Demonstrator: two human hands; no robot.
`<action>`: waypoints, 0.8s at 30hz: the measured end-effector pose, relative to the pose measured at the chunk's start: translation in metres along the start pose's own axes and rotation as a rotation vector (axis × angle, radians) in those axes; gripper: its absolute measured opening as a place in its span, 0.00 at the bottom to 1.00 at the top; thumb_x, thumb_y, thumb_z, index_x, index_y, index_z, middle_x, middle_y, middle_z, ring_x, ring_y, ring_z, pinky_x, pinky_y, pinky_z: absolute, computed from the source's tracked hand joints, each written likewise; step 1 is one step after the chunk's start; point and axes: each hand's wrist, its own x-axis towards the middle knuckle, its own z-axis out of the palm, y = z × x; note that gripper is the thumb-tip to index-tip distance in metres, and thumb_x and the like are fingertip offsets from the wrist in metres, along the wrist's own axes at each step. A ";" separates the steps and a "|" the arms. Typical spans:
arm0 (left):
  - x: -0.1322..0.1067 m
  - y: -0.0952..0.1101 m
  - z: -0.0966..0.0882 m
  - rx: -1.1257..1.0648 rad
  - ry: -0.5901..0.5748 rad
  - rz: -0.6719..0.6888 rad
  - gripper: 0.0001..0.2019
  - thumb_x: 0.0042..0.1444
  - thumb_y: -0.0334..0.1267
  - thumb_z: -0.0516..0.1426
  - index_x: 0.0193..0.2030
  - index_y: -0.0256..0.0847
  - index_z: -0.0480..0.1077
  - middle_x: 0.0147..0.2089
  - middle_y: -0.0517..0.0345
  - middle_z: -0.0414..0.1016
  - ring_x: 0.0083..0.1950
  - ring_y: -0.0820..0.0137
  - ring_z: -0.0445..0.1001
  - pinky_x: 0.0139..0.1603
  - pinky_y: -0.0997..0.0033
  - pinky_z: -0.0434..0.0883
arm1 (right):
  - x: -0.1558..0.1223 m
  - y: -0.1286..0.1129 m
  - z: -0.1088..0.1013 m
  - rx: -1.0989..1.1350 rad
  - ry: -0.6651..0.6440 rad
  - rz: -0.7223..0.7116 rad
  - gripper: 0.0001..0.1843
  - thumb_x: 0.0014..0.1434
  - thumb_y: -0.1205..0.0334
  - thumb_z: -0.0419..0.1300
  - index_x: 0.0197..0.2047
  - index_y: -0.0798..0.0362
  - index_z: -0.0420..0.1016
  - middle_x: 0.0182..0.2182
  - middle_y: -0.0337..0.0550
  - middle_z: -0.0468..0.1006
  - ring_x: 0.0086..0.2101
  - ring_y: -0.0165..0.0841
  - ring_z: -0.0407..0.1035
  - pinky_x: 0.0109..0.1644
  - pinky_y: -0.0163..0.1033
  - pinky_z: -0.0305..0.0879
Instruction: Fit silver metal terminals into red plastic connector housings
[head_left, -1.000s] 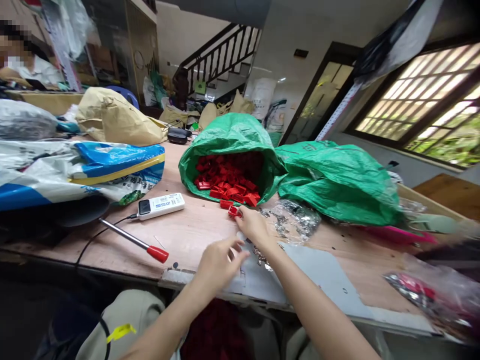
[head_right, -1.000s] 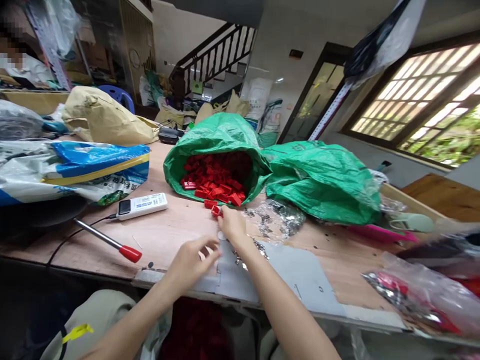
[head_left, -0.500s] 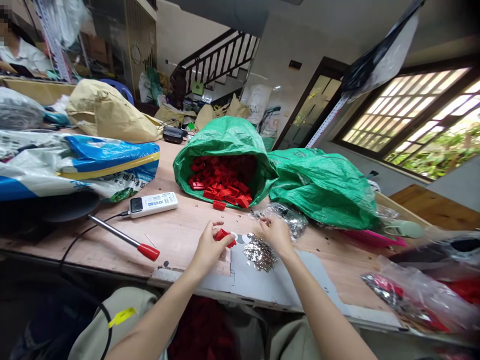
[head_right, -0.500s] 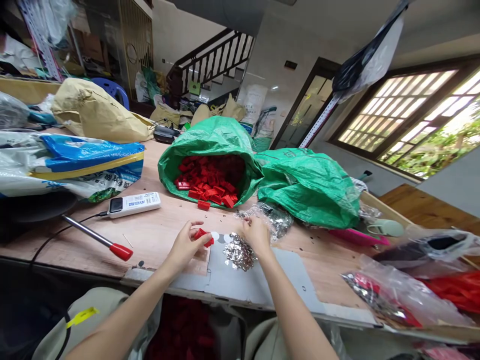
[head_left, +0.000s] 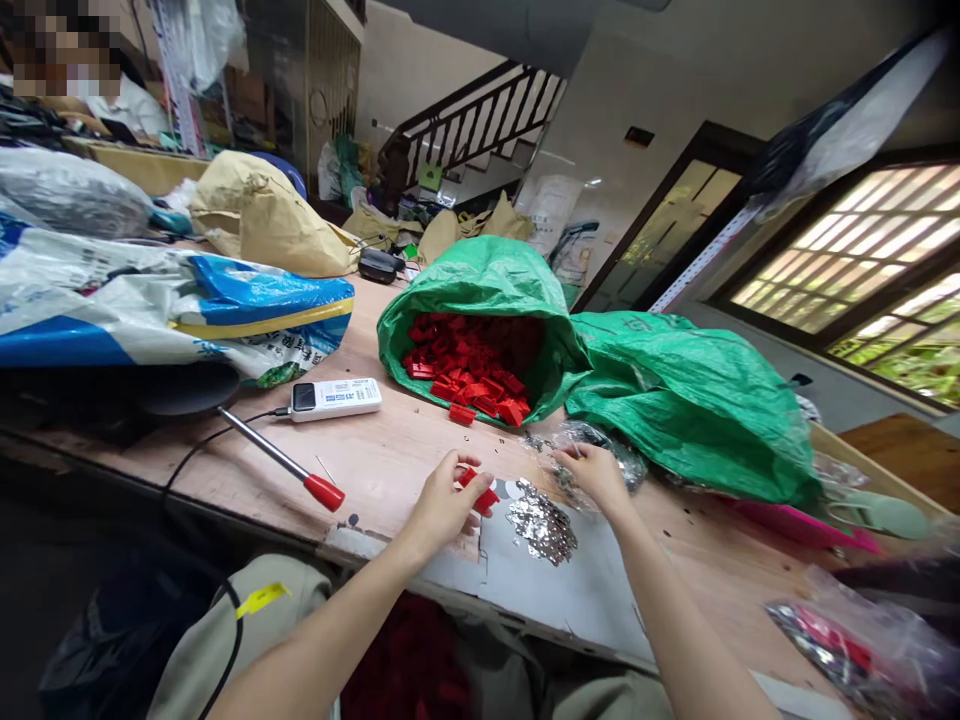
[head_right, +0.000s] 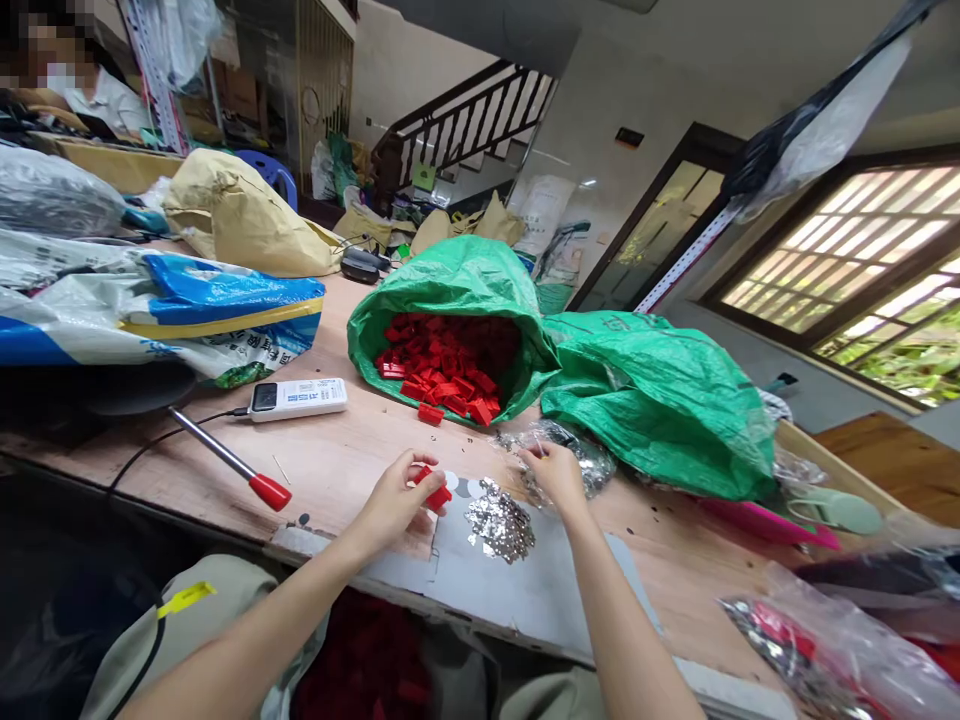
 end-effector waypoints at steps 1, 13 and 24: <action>0.000 -0.001 0.001 -0.012 -0.008 -0.002 0.27 0.51 0.57 0.64 0.48 0.41 0.64 0.37 0.55 0.76 0.26 0.69 0.78 0.17 0.77 0.68 | -0.004 0.000 -0.005 0.063 0.003 0.007 0.18 0.43 0.46 0.67 0.25 0.54 0.76 0.23 0.44 0.75 0.24 0.35 0.64 0.27 0.38 0.54; -0.011 0.013 0.007 -0.333 -0.222 -0.140 0.30 0.52 0.60 0.63 0.50 0.35 0.71 0.34 0.58 0.72 0.23 0.82 0.63 0.18 0.84 0.56 | -0.102 -0.060 -0.012 0.780 -0.263 0.058 0.26 0.43 0.45 0.76 0.35 0.53 0.72 0.22 0.31 0.63 0.17 0.20 0.46 0.18 0.31 0.41; -0.017 0.006 0.008 0.110 -0.135 0.233 0.23 0.56 0.47 0.65 0.54 0.44 0.67 0.46 0.55 0.73 0.39 0.70 0.77 0.28 0.77 0.75 | -0.127 -0.062 0.006 0.924 -0.291 0.181 0.25 0.44 0.48 0.76 0.38 0.54 0.75 0.21 0.29 0.63 0.17 0.19 0.49 0.18 0.29 0.44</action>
